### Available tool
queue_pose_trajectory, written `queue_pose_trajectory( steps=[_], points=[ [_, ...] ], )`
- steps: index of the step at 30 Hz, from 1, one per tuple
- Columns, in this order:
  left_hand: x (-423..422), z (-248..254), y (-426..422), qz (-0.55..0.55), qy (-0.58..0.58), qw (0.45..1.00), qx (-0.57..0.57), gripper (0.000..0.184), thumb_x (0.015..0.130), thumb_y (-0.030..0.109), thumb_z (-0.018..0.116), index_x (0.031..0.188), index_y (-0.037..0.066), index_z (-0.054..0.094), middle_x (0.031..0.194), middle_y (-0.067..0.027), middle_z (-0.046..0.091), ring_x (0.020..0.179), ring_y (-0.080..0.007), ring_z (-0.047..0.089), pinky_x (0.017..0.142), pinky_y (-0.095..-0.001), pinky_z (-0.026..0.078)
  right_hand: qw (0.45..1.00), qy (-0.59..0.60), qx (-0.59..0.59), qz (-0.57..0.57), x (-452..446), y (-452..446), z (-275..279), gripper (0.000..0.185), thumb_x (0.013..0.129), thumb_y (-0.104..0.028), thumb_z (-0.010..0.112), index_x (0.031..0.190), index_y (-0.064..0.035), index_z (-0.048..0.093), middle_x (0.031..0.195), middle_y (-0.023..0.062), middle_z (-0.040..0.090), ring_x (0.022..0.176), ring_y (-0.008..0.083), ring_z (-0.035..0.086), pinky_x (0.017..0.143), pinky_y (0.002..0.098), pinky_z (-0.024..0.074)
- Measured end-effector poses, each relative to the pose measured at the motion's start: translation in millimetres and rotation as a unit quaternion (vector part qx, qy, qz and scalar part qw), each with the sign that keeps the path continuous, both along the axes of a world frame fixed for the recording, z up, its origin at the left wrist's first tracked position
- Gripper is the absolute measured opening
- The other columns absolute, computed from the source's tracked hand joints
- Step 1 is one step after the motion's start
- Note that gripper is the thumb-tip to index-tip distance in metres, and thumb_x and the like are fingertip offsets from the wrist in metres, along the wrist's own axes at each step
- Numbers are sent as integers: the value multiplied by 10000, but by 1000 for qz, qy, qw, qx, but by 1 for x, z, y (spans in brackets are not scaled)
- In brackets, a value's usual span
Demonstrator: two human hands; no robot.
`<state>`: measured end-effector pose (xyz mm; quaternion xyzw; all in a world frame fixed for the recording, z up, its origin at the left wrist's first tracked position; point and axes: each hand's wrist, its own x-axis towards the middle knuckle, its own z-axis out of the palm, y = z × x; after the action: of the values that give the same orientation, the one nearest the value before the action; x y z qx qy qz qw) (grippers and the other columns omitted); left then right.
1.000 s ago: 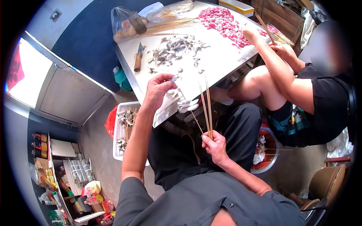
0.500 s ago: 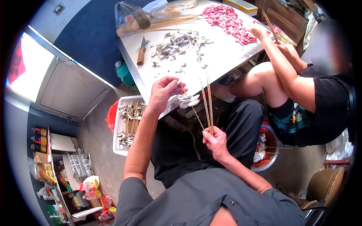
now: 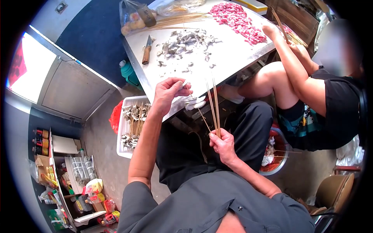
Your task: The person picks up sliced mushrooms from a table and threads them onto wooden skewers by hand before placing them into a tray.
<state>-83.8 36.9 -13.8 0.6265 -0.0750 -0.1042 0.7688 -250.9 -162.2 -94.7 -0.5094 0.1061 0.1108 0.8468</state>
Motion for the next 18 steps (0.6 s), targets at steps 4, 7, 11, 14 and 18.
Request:
queue_pose_trajectory(
  steps=[4, 7, 11, 14, 18],
  points=[
    [1, 2, -2, 5, 15, 1000, 15, 185, 928, 122, 575, 1029, -29, 611, 913, -178, 671, 790, -254, 693, 753, -357, 570, 1000, -5, 0, 4, 0, 0, 0, 87, 904, -139, 618, 900, -65, 572, 615, 1, 553, 419, 19, 372, 384, 172, 261],
    [1, 1, -1, 14, 24, 1000, -11, 184, 927, 124, 578, 1027, -26, 612, 902, -173, 671, 778, -247, 694, 743, -352, 570, 1000, 6, 0, 10, 1, -2, 5, 81, 905, -127, 611, 890, -53, 583, 619, -14, 549, 456, 18, 397, 415, 171, 292],
    [0, 2, -2, 20, 23, 1000, 3, 179, 929, 128, 577, 1016, -24, 611, 893, -166, 670, 779, -243, 694, 730, -343, 571, 1000, 3, -2, 12, 0, -1, -2, 85, 905, -136, 616, 906, -61, 575, 616, 2, 553, 419, 16, 368, 382, 169, 254],
    [-1, 0, -3, 1, 20, 1000, 21, 171, 931, 136, 576, 990, -20, 614, 886, -158, 669, 780, -234, 692, 726, -333, 569, 1000, 6, 0, 13, -1, -2, -1, 84, 905, -133, 615, 906, -59, 576, 616, 4, 555, 420, 16, 372, 382, 167, 255],
    [0, -2, -1, -16, 29, 999, 40, 181, 932, 141, 578, 970, -31, 617, 853, -141, 668, 732, -209, 685, 694, -303, 567, 1000, 14, 4, 14, -1, -4, -2, 83, 902, -127, 619, 903, -51, 584, 619, -13, 554, 449, 18, 397, 408, 172, 290]
  ],
)
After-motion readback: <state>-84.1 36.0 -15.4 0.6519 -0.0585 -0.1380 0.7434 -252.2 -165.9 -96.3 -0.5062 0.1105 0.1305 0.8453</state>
